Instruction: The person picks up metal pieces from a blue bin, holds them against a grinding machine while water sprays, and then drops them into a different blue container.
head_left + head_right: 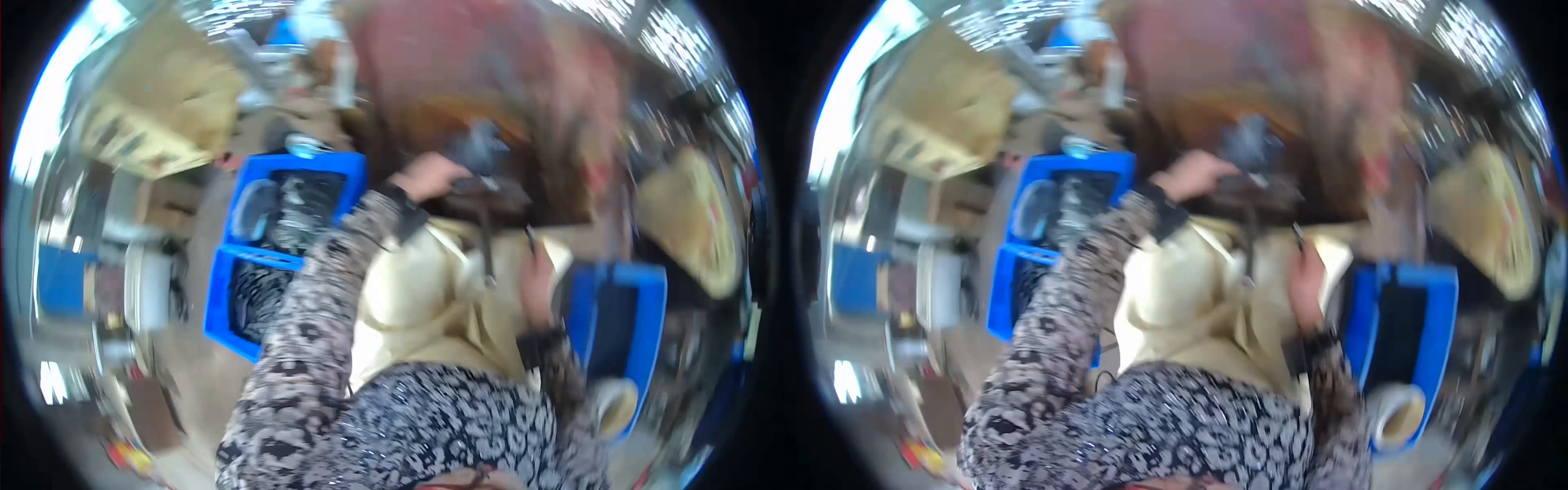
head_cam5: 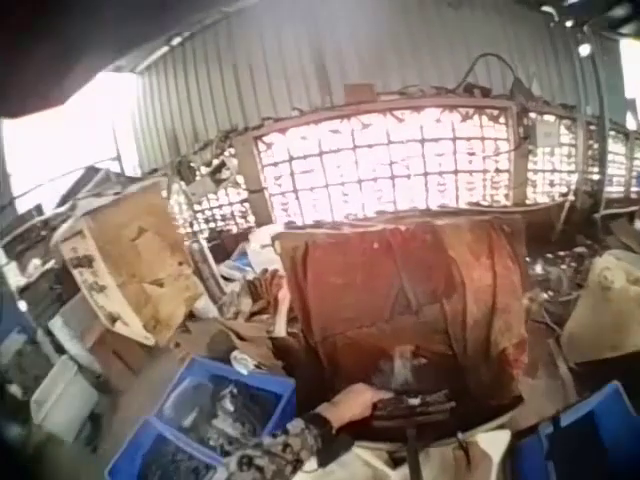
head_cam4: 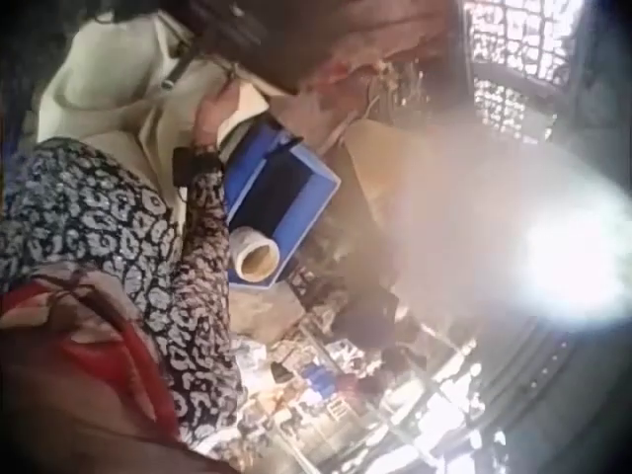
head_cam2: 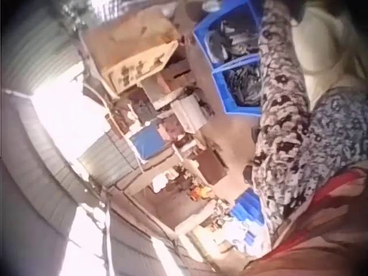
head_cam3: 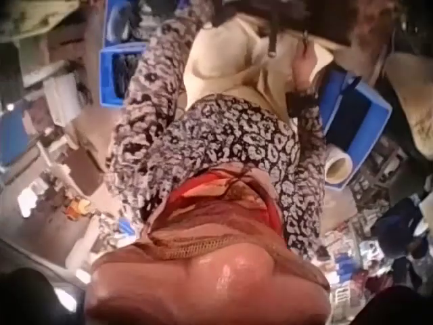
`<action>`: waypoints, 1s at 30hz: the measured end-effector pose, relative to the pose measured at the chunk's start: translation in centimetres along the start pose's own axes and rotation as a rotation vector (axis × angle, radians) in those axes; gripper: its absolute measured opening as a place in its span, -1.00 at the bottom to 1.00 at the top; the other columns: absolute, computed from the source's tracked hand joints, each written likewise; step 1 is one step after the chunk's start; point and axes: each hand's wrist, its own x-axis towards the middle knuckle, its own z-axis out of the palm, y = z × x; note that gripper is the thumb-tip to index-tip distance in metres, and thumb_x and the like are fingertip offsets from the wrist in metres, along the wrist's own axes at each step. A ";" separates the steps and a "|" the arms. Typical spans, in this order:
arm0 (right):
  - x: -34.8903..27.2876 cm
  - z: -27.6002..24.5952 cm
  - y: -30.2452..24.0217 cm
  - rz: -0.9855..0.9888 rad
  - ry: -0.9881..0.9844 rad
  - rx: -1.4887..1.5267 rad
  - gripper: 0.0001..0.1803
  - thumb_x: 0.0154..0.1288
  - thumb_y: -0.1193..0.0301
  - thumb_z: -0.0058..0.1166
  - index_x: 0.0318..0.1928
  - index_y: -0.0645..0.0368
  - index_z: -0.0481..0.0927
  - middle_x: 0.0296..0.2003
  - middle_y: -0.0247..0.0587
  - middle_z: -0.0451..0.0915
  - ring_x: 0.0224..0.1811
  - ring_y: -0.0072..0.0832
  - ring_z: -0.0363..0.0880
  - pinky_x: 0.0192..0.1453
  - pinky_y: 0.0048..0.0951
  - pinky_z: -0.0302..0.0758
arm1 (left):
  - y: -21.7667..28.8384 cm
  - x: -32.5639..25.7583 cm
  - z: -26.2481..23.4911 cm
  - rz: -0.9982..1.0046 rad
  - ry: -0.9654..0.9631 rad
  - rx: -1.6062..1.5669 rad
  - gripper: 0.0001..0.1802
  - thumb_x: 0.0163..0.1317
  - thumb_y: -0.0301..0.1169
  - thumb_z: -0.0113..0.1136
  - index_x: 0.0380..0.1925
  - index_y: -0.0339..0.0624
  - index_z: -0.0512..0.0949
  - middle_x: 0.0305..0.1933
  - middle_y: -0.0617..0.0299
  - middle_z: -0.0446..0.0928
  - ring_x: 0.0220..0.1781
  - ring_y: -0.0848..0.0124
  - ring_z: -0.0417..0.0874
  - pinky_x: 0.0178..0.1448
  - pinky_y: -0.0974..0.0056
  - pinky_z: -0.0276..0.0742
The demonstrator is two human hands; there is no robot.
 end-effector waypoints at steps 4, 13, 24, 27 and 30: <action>-1.6 -0.5 2.3 -0.005 -0.027 0.151 -0.77 0.41 0.41 -0.07 -0.09 0.34 0.49 -0.38 0.09 0.56 -0.37 -0.20 0.51 -0.21 -0.28 0.43 | 2.3 0.3 1.6 -0.052 0.014 0.082 -0.68 -0.01 -0.38 0.21 -0.17 0.04 0.66 -0.22 0.11 0.65 -0.06 0.09 0.65 0.01 0.08 0.55; 0.4 0.3 -0.4 -0.040 -0.068 0.198 -0.78 0.45 0.39 -0.07 -0.27 0.34 0.41 -0.50 -0.05 0.44 -0.46 -0.36 0.31 -0.29 -0.31 0.37 | 9.9 -5.2 -3.0 -0.097 0.278 0.272 -0.39 0.03 -0.41 0.20 0.18 -0.03 0.42 -0.02 0.10 0.51 0.14 0.14 0.46 0.20 -0.07 0.29; 1.0 3.3 2.6 -0.163 0.078 -0.080 -0.86 0.36 0.39 -0.11 -0.27 0.18 0.48 -0.48 0.06 0.52 -0.39 0.06 0.54 -0.33 0.01 0.43 | 14.0 -6.3 1.6 0.285 0.214 0.065 -0.52 -0.20 -0.47 0.29 -0.13 -0.05 0.58 -0.01 0.28 0.61 0.18 0.32 0.53 0.46 -0.04 0.18; 0.9 2.5 0.5 -0.091 0.054 -0.033 -0.85 0.34 0.37 -0.08 -0.24 0.18 0.47 -0.43 0.05 0.55 -0.36 0.05 0.57 -0.26 0.02 0.48 | 13.7 -5.0 0.7 0.281 0.453 0.058 -0.60 -0.16 -0.52 0.30 -0.20 -0.08 0.57 -0.11 0.25 0.63 -0.01 0.24 0.64 0.21 0.03 0.46; 0.3 1.1 0.3 -0.063 0.050 -0.013 -0.84 0.31 0.36 -0.06 -0.21 0.18 0.48 -0.40 0.05 0.56 -0.34 0.04 0.57 -0.25 0.00 0.49 | 14.9 -1.8 -2.0 0.054 0.627 -0.026 -0.63 0.02 -0.54 0.29 -0.10 -0.12 0.56 -0.17 0.18 0.62 -0.15 0.23 0.64 -0.01 0.21 0.52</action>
